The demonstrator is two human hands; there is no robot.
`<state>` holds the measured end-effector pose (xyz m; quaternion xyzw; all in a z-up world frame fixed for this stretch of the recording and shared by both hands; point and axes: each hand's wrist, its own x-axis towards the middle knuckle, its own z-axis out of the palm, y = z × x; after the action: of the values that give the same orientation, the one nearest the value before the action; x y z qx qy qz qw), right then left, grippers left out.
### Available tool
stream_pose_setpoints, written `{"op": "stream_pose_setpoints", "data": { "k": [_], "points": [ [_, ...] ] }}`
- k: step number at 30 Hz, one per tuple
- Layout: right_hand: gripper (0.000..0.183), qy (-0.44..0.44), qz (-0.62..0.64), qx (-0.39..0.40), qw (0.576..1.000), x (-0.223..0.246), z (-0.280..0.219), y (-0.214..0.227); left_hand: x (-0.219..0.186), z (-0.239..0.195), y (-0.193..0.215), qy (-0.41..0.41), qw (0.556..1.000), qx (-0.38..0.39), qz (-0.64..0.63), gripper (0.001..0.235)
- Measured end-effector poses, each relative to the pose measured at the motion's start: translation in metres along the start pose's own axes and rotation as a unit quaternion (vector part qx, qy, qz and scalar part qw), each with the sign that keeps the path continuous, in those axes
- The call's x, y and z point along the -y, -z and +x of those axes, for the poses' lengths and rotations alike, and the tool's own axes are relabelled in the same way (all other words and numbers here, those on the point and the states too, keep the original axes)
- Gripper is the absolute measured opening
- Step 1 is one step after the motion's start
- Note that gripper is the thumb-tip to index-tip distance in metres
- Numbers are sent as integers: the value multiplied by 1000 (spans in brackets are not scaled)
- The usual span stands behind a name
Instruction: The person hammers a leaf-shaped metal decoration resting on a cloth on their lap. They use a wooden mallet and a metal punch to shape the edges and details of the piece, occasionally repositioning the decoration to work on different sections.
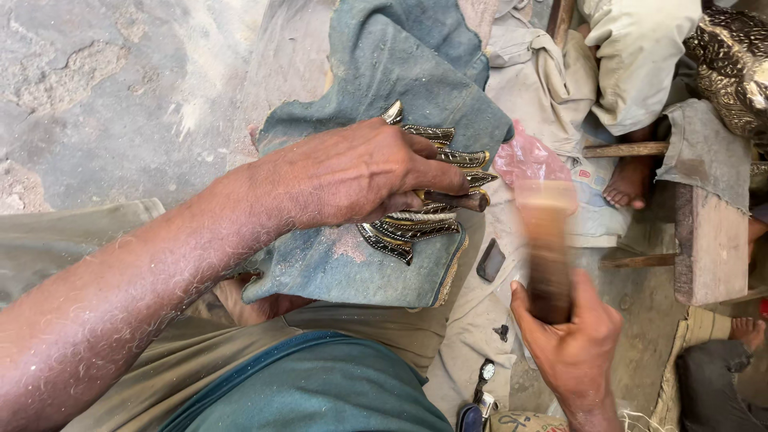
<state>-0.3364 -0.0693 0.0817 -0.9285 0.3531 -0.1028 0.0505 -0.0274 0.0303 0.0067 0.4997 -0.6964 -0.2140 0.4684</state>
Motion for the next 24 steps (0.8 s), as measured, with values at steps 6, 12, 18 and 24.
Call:
{"op": "stream_pose_setpoints", "data": {
  "k": [6,12,18,24],
  "points": [
    [28,26,37,-11,999,2,5,2,1,0,0,14,1000,14,3,48],
    [24,2,47,-22,999,-5,4,0,0,1,3,-37,999,-10,-7,48],
    [24,27,14,-23,999,-7,7,0,-1,-1,2,2,1000,-2,-6,44],
    [23,21,37,-22,999,-9,8,-2,2,1,0,-29,999,-19,3,45]
  ]
}}
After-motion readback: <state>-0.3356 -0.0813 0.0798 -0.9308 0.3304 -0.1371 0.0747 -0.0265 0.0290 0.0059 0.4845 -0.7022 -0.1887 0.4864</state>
